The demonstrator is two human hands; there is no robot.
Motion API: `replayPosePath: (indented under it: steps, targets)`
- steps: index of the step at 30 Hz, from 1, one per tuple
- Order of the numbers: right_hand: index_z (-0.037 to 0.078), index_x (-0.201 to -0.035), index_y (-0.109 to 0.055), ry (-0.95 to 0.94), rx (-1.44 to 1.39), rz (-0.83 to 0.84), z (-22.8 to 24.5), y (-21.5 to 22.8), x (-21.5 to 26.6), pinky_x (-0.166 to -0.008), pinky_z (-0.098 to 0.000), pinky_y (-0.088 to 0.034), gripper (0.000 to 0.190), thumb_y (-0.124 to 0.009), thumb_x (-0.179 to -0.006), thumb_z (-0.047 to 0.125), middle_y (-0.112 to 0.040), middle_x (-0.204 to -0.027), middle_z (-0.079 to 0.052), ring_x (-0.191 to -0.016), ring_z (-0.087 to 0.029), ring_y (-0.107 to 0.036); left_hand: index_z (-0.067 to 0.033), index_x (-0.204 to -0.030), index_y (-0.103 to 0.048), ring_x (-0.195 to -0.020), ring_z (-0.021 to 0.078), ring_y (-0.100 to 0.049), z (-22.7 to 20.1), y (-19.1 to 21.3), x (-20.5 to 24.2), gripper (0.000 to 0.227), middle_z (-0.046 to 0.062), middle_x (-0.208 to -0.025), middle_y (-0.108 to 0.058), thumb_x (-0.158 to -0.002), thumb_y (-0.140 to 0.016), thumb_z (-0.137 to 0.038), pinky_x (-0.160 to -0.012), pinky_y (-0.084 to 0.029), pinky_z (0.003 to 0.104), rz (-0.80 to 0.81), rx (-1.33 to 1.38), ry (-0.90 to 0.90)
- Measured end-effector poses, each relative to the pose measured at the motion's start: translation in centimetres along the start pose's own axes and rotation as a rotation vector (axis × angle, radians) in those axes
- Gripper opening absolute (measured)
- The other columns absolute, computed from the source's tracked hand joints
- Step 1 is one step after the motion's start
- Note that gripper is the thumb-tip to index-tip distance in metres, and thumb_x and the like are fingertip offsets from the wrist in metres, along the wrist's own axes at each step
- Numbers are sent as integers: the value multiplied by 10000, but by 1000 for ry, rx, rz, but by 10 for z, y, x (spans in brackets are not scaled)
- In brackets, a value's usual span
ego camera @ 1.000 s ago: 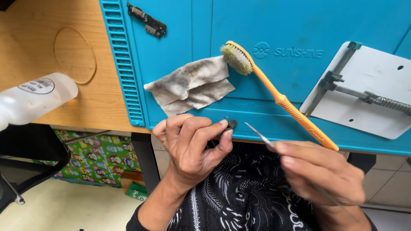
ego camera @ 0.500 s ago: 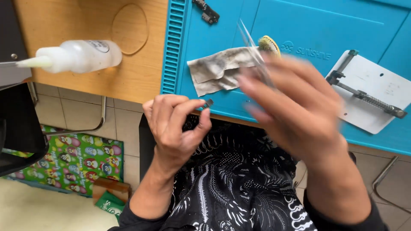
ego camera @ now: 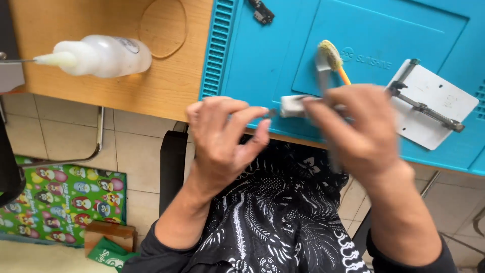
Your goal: The person cleans a small electronic component using a toothbrush, tweezers, and a cleaning solution. They scrub the component, wipe it with a cloth, and apply liquid from a bottle to the cloth before wiping the component again.
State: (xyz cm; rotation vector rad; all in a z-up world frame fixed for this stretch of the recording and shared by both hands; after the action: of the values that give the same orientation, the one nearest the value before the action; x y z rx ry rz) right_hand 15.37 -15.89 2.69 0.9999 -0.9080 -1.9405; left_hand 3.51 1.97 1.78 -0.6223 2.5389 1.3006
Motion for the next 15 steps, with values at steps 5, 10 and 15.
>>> replayPosePath:
  steps: [5, 10, 15]
  targets:
    - [-85, -1120, -581, 142, -369, 241, 47, 15, 24, -561, -437, -365, 150, -518, -1027, 14, -593, -933, -200, -676, -336, -496, -58, -1029, -707, -883, 278, -596, 16, 26, 5, 130, 85, -944, -625, -995, -705, -183, -887, -345, 417, -98, -18, 99]
    - [-168, -1031, -707, -251, -238, -305, -11, 18, 45, -771, -415, -515, 130, -788, -967, -248, -572, -1006, -303, -850, -360, -620, -176, -1038, -744, -989, 238, -577, -4, -2, 4, 87, -16, -1007, -670, -985, -742, -245, -940, -295, 399, 106, -10, -19]
    - [-68, -1173, -698, -12, -134, 8, 4, -6, 7, -789, -444, -506, 151, -667, -1032, -24, -617, -1011, -200, -875, -350, -599, -179, -984, -716, -952, 224, -576, -15, -28, -4, 90, -44, -942, -652, -991, -675, -260, -867, -286, 388, 101, -100, -89]
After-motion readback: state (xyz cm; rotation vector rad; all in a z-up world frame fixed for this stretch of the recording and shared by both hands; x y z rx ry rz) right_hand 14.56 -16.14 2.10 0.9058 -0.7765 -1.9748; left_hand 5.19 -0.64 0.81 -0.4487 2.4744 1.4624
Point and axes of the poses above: each hand's wrist, its own x-axis away from the middle knuckle, its own y-axis out of the back of the hand, z = x × y, the point moved 3 cm from there along -x, towards the middle knuckle
